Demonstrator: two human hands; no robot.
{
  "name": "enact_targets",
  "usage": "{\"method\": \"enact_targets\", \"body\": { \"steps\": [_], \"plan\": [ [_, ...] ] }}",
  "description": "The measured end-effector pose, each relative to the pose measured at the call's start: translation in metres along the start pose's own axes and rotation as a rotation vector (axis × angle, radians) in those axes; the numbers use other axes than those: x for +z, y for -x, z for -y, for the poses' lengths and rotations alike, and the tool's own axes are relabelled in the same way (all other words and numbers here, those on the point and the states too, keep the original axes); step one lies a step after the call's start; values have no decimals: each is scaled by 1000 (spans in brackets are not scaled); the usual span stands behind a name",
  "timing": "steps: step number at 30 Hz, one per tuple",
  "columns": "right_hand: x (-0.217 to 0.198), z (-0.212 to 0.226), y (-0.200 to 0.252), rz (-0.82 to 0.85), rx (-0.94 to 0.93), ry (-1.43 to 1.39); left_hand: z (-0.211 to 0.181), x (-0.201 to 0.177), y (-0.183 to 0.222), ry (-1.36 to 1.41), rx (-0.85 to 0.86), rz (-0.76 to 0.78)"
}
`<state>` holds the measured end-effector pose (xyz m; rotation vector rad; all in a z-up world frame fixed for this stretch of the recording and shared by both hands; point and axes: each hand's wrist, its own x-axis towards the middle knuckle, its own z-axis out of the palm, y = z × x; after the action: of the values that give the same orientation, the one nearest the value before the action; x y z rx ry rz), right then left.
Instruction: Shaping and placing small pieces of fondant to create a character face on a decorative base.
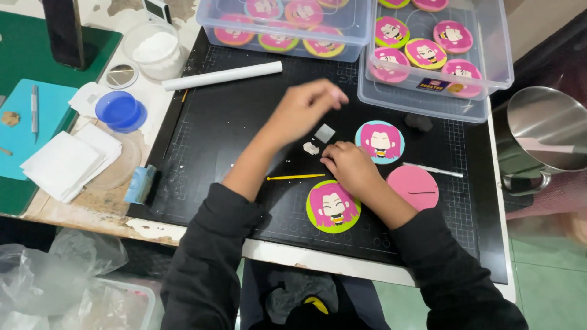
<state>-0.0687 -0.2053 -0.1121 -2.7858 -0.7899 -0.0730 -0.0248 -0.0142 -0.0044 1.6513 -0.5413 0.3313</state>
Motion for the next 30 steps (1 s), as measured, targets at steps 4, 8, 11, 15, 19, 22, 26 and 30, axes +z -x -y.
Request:
{"method": "enact_targets", "body": {
  "steps": [4,8,11,15,19,22,26,30],
  "plan": [
    [-22,12,5,-118,-11,-192,-18,11,28,-310,-177,358],
    [-11,-7,17,-338,60,-331,7,17,41,-303,-337,430],
    [-27,4,22,-393,80,-466,12,17,47,-186,-427,454],
    [-40,11,24,-458,69,-530,25,12,50,-166,-487,425],
    [-38,7,24,-536,43,-558,28,17,54,-40,-493,469],
    [-39,10,22,-573,25,-569,36,19,54,17,-476,450],
    [-42,11,21,-625,-27,-627,51,20,58,164,-460,435],
    [-47,14,22,-622,-45,-673,56,17,57,194,-446,422]
  ]
}}
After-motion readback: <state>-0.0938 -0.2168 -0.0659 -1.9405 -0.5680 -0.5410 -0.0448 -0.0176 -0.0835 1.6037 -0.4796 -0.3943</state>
